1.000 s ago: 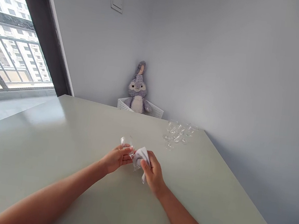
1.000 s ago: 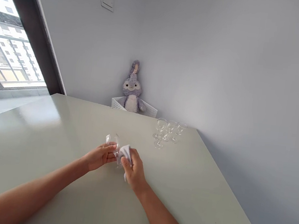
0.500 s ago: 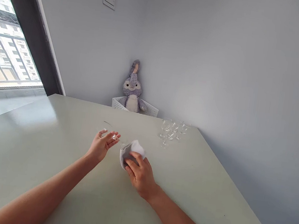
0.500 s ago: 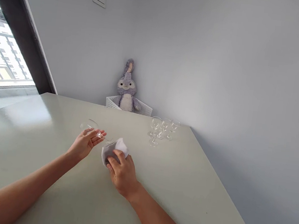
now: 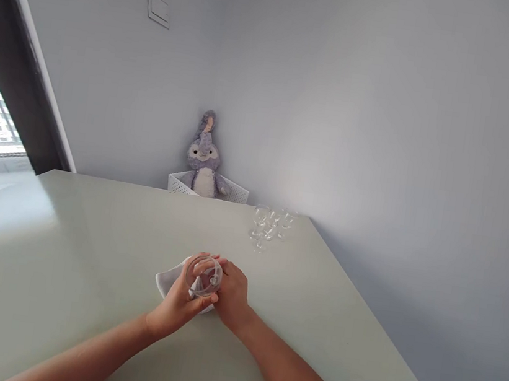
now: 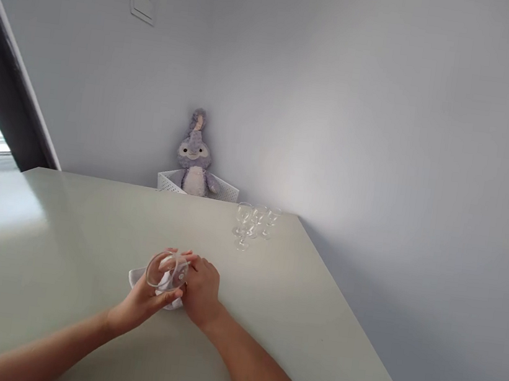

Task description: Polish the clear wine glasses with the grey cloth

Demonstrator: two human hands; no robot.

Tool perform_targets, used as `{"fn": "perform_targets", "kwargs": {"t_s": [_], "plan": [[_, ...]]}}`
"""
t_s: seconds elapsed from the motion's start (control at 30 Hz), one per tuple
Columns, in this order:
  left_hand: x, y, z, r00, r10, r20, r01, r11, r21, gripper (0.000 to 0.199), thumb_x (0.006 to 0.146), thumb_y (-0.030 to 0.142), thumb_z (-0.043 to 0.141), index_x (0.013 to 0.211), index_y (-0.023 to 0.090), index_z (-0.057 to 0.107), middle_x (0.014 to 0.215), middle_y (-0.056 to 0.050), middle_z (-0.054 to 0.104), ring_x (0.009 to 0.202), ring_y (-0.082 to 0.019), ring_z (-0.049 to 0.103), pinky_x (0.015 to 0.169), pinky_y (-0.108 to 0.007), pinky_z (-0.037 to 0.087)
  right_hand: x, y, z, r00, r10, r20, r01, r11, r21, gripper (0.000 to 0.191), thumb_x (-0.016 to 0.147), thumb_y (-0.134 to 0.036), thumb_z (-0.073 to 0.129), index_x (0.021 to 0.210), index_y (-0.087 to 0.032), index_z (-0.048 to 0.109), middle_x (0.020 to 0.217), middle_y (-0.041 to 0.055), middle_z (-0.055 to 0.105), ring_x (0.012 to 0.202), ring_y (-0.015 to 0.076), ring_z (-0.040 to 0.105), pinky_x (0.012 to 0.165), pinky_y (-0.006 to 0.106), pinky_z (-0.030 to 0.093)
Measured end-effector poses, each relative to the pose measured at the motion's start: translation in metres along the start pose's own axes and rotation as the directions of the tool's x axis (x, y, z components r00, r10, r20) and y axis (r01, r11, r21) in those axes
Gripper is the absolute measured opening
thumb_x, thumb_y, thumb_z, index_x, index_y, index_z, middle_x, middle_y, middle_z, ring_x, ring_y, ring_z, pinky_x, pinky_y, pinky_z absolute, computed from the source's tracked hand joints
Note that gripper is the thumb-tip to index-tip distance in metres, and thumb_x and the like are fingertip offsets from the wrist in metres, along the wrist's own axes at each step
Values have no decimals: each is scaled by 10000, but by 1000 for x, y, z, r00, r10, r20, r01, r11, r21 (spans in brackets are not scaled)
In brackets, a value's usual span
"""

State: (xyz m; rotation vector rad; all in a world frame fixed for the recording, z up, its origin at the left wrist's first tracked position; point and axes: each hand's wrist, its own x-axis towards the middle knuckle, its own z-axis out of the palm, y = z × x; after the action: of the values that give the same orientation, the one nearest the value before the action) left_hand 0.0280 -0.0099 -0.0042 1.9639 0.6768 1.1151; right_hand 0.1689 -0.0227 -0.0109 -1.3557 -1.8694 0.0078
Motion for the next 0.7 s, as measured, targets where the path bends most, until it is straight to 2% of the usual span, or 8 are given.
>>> {"fn": "perform_targets", "kwargs": {"t_s": [0.1, 0.17, 0.23, 0.37, 0.43, 0.57, 0.7], "plan": [[2, -19, -3, 993, 103, 55, -115, 949, 295, 750, 755, 503, 522, 1351, 232, 156, 1345, -137, 365, 1270, -274, 283, 1030, -479, 236, 7, 24, -16, 985, 168, -42, -166, 985, 51, 300, 838, -430, 416, 769, -224, 622, 730, 25, 569, 665, 155, 510, 651, 265, 365], [4, -34, -6, 985, 119, 122, -163, 869, 468, 730, 741, 523, 524, 1340, 231, 226, 1330, -122, 393, 1261, -281, 296, 1037, -479, 223, 11, 49, -35, 952, 274, -134, -265, 961, 80, 330, 814, -470, 432, 720, -208, 609, 747, 33, 583, 691, 165, 520, 688, 272, 366], [6, -44, -7, 980, 99, 174, -182, 808, 561, 636, 762, 492, 510, 1307, 230, 311, 1292, -99, 444, 1241, -271, 332, 1029, -451, 260, 13, 80, -55, 895, 403, -194, -390, 915, 100, 353, 786, -500, 443, 679, -196, 587, 717, 32, 583, 670, 168, 516, 670, 269, 367], [6, -49, -4, 984, 50, 168, -145, 774, 617, 455, 805, 395, 475, 1228, 235, 420, 1252, -72, 475, 1193, -248, 392, 985, -425, 338, 11, 137, -81, 742, 650, -164, -643, 759, 99, 322, 736, -482, 466, 696, -182, 576, 676, 25, 586, 625, 166, 528, 609, 255, 374], [6, -46, -4, 986, 35, 165, -131, 776, 617, 401, 806, 342, 474, 1193, 241, 449, 1248, -61, 471, 1174, -239, 407, 975, -423, 350, 11, 157, -84, 703, 694, -153, -688, 719, 103, 291, 720, -445, 468, 691, -178, 580, 673, 30, 596, 615, 167, 541, 585, 251, 377], [5, -46, -5, 993, -20, 114, -52, 802, 595, 430, 794, 190, 425, 1219, 256, 416, 1224, -43, 483, 1134, -210, 438, 955, -398, 375, 18, 183, -75, 681, 720, -135, -714, 694, 95, 261, 687, -402, 474, 701, -175, 603, 663, 32, 614, 590, 166, 556, 548, 247, 377], [4, -54, -6, 997, -63, 38, 30, 824, 566, 506, 750, 112, 405, 1235, 258, 397, 1218, -42, 486, 1133, -204, 441, 962, -390, 369, 28, 203, -61, 672, 731, -121, -725, 682, 92, 313, 671, -385, 502, 853, -154, 612, 690, 43, 640, 610, 177, 580, 554, 252, 392]]}}
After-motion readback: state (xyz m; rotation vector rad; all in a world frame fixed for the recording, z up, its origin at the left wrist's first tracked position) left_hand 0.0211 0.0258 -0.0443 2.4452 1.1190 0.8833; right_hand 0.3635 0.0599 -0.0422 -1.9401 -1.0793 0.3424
